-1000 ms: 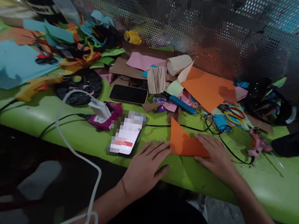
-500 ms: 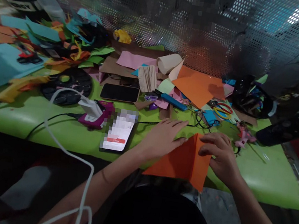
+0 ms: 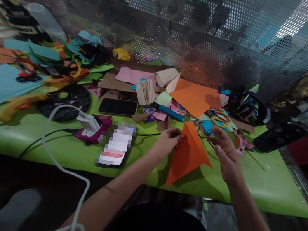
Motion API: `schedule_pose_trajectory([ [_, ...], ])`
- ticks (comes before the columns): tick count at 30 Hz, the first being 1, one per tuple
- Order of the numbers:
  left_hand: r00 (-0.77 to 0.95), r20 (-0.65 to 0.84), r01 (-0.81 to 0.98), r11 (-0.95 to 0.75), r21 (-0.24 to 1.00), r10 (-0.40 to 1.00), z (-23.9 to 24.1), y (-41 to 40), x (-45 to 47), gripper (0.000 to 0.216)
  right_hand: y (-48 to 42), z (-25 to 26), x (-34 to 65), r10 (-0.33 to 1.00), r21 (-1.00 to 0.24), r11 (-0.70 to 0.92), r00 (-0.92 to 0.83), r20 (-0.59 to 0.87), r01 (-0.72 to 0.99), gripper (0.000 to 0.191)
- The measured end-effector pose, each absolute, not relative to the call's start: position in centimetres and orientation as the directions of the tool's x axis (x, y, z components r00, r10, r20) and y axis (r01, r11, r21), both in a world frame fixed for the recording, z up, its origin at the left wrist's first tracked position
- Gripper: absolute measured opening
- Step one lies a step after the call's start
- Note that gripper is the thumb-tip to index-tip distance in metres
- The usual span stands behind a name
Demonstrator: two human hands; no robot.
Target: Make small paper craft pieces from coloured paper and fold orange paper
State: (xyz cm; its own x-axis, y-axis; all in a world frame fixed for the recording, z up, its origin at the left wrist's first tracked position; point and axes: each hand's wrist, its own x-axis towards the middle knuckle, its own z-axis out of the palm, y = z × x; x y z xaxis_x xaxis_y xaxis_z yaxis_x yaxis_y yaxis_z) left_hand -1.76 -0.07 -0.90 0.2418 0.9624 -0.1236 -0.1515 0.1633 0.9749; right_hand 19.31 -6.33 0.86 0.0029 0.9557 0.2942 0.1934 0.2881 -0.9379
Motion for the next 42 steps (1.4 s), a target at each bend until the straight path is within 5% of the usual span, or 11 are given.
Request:
schedule_pose_trajectory([
  [5,0.1,-0.208,-0.344,0.229,0.911,0.973,-1.2,0.4,-1.5,0.033,-6.4,-1.1,18.8,0.979,-0.979,0.188,-0.097,0.18,0.078,0.081],
  [12,0.184,-0.222,-0.362,0.276,0.89,0.958,-2.0,-0.1,-1.9,0.035,-4.9,-2.1,17.1,0.969,-0.998,0.035,0.247,0.021,-0.051,0.033],
  [42,0.051,-0.147,-0.398,0.155,0.904,0.988,-2.2,-0.1,-3.5,0.021,-4.4,-2.0,15.9,0.97,-0.988,0.021,0.243,-0.017,-0.153,0.037],
])
